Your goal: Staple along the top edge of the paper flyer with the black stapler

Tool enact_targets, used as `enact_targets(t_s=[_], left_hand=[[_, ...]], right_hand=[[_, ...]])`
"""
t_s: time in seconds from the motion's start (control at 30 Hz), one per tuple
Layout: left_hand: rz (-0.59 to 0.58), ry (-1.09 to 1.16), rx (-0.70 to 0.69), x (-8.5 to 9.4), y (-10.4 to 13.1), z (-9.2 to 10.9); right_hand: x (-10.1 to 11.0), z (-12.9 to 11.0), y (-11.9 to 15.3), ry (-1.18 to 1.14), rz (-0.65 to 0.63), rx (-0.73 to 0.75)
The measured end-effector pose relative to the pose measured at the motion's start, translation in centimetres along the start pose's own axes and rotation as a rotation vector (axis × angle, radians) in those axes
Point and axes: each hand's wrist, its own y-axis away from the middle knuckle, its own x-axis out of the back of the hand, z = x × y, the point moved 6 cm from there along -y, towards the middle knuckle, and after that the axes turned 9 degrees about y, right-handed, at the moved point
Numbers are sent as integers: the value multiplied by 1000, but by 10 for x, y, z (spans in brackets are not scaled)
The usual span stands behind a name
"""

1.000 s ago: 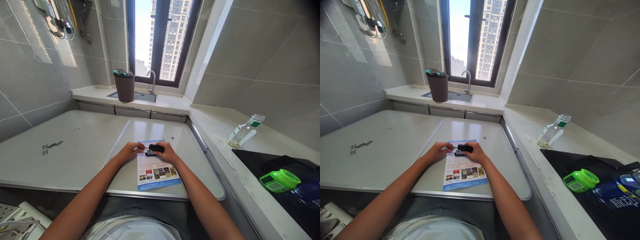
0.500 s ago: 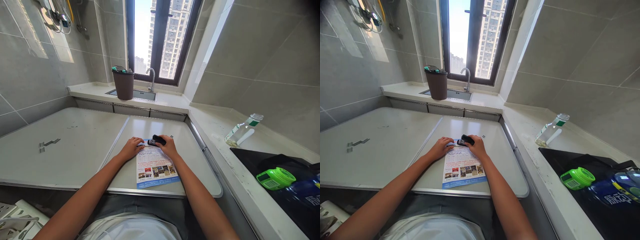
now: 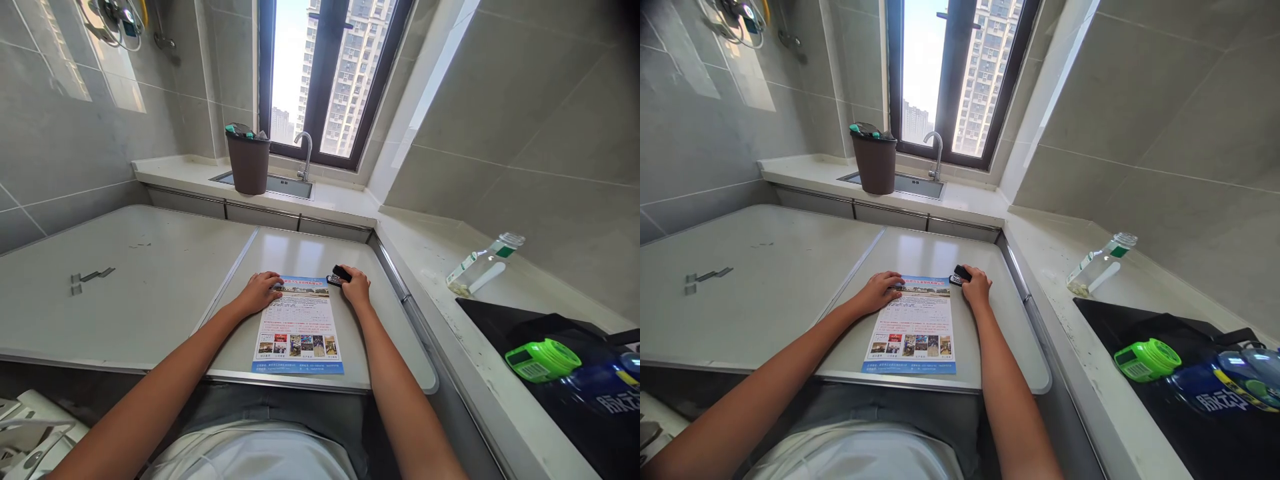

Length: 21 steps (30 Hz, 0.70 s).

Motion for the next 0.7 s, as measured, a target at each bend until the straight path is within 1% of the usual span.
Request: enact_targets(t_s=[0.17, 0.27, 0.4, 0.5, 0.7], left_hand=[[19, 16, -11, 2, 1, 4], [-4, 23, -18, 2, 1, 5], [-14, 22, -11, 0, 1, 1], [-13, 24, -14, -2, 0, -3], [-12, 28, -15, -3, 0, -5]], right_hand=[[-6, -14, 2, -72, -78, 160], [-7, -23, 6, -36, -108, 216], [-7, -33, 9, 17, -141, 284], [-6, -38, 10, 43, -125, 314], [-12, -40, 7, 102, -89, 318]])
